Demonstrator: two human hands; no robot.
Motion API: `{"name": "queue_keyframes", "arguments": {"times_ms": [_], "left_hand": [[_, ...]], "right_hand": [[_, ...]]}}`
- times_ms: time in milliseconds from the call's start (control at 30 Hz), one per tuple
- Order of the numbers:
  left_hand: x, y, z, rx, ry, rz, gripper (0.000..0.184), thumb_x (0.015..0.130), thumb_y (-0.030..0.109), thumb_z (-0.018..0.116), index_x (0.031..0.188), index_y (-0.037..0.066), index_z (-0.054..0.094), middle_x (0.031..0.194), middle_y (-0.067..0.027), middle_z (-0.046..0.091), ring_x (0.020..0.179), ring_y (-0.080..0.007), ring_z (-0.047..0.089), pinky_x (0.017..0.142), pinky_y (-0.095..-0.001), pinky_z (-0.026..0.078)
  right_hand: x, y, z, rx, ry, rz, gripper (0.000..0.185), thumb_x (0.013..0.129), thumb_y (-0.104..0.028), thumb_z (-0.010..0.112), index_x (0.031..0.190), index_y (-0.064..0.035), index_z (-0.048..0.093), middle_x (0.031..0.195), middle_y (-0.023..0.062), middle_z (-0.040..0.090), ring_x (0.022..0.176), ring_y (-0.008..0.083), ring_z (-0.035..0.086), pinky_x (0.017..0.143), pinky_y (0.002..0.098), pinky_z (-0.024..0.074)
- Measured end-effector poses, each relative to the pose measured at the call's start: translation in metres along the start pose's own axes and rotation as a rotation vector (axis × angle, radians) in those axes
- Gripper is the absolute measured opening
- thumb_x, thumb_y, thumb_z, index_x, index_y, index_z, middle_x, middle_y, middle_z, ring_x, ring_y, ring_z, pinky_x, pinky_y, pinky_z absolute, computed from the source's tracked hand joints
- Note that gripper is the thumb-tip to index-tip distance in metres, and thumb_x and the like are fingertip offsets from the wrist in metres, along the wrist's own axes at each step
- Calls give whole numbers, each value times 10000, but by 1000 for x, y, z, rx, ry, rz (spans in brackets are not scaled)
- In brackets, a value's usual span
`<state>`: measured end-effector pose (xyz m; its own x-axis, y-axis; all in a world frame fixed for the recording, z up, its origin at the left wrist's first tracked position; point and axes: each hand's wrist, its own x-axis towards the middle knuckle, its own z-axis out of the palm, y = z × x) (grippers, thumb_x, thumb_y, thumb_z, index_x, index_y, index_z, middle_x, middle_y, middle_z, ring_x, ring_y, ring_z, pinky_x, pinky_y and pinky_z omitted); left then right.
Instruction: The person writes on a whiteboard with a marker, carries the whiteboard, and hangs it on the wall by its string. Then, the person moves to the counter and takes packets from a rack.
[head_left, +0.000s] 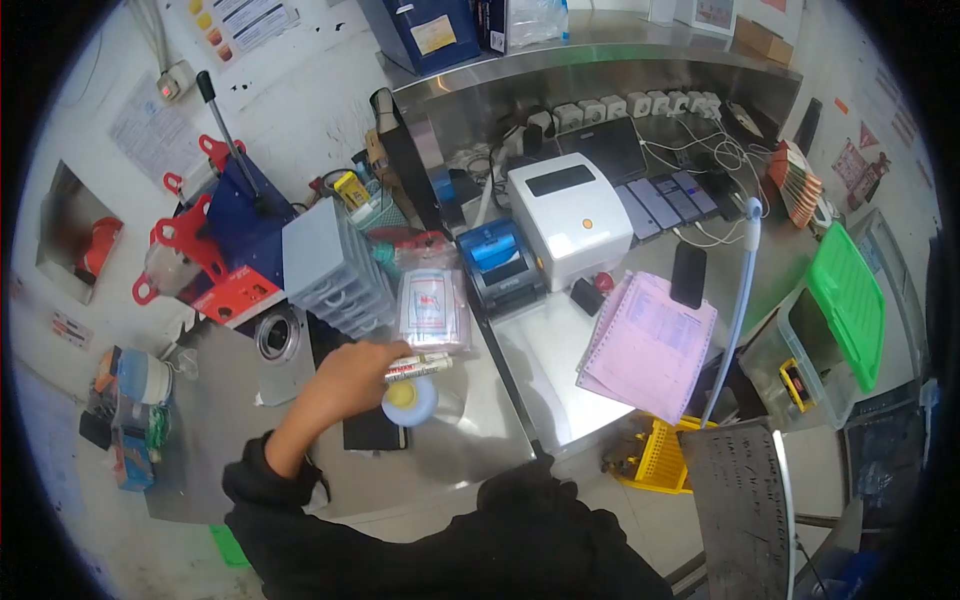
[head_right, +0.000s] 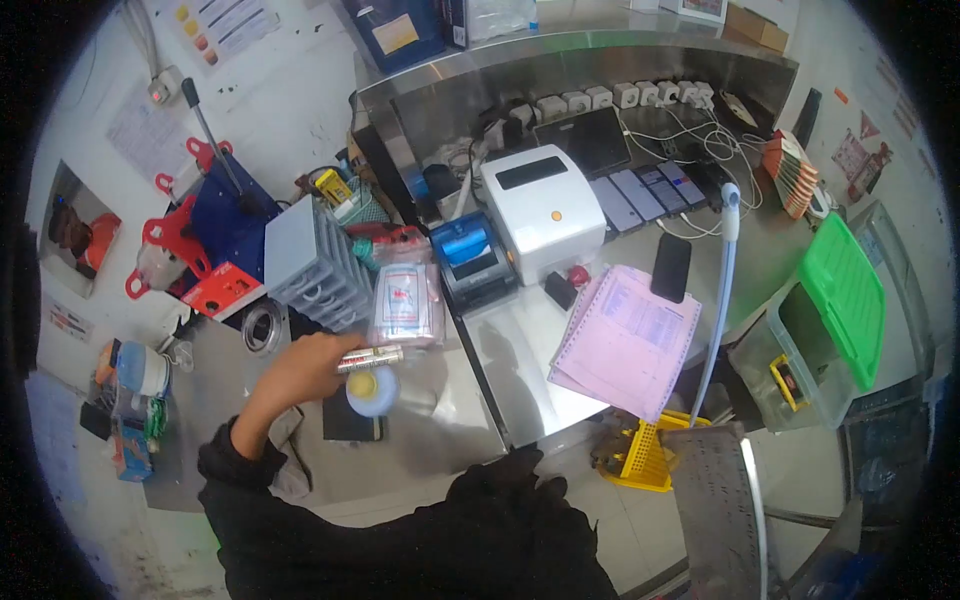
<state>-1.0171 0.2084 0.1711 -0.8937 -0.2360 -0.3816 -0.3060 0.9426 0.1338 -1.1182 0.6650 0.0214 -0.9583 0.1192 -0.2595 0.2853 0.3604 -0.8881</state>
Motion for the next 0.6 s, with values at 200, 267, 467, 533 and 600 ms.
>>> {"name": "queue_keyframes", "arguments": {"times_ms": [200, 267, 467, 533, 600], "left_hand": [[107, -91, -73, 35, 214, -133, 614, 751, 477, 661, 1137, 27, 503, 916, -223, 631, 887, -393, 603, 768, -435, 474], [166, -151, -80, 153, 232, -329, 673, 761, 562, 615, 1107, -7, 517, 891, -223, 640, 873, -371, 619, 752, -439, 480], [299, -273, -49, 711, 213, -349, 405, 713, 462, 687, 913, 110, 670, 796, -55, 686, 788, -221, 670, 655, -407, 486], [327, -294, -29, 959, 104, -258, 318, 663, 407, 727, 871, 168, 702, 768, 13, 690, 759, -161, 672, 649, -380, 481], [344, -308, -13, 1005, 89, -205, 257, 719, 339, 689, 915, 174, 705, 825, 4, 697, 770, -162, 670, 648, -382, 475]], "right_hand": [[30, -15, 9, -44, 103, 36, 155, 852, -202, 589, 792, -66, 545, 617, -4, 473, 472, 40, 376, 427, 175, 251], [36, -19, 13, -62, 134, 47, 161, 854, -209, 588, 802, -62, 549, 627, -1, 481, 480, 42, 386, 435, 174, 260], [52, -32, 25, -103, 237, 69, 184, 859, -230, 586, 832, -50, 560, 656, 10, 504, 505, 46, 414, 456, 173, 287], [58, -37, 25, -120, 270, 70, 193, 860, -237, 585, 841, -46, 564, 666, 13, 511, 513, 48, 424, 463, 172, 296], [61, -39, 19, -133, 310, 68, 203, 862, -244, 584, 851, -42, 568, 676, 17, 519, 522, 50, 434, 470, 172, 306]]}}
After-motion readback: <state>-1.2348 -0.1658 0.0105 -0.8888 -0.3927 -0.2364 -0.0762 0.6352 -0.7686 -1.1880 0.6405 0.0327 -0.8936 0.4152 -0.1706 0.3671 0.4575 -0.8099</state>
